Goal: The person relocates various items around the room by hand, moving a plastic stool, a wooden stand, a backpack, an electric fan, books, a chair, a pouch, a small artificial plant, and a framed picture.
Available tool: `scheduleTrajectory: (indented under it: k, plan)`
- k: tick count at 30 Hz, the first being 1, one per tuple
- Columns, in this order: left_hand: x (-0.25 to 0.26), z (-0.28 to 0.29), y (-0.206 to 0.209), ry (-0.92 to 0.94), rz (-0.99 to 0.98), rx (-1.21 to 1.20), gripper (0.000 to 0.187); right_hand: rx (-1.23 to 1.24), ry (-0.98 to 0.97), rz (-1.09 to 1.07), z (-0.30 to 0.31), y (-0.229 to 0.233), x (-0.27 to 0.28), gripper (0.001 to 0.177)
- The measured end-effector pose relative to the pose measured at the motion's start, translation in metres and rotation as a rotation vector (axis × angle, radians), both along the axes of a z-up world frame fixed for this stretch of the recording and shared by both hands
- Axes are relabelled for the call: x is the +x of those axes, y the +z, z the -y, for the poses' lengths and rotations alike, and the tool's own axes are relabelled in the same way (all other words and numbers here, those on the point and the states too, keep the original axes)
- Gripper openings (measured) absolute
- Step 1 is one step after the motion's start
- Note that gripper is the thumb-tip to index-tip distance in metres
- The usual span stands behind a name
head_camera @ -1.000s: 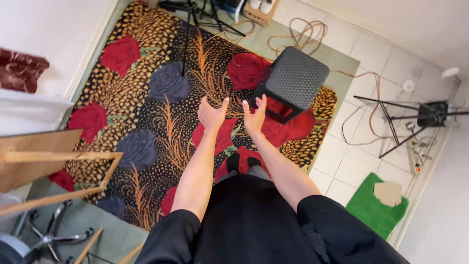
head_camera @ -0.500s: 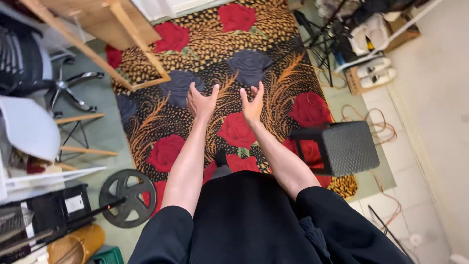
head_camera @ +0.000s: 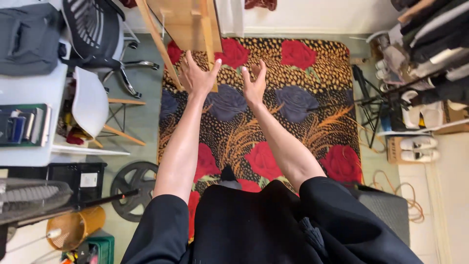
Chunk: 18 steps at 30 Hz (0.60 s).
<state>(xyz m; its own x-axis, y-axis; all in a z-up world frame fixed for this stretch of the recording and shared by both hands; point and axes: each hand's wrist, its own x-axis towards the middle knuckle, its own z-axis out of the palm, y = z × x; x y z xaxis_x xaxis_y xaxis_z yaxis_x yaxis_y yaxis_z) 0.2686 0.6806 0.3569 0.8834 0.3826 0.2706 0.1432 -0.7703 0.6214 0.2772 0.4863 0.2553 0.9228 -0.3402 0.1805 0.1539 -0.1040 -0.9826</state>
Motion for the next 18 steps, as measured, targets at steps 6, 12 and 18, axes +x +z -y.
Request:
scheduleTrajectory:
  k: [6,12,18]
  plan:
    - [0.065,-0.072,0.035,0.044,-0.007,0.037,0.110,-0.027,0.066,0.021,-0.057,0.018,0.086,0.077]
    - [0.137,-0.130,0.067,0.060,0.005,0.023,0.109,0.017,0.083,0.043,-0.099,0.058,0.171,0.080]
    - [0.213,-0.181,0.097,0.045,0.045,0.016,0.106,-0.016,0.058,0.081,-0.132,0.088,0.262,0.079]
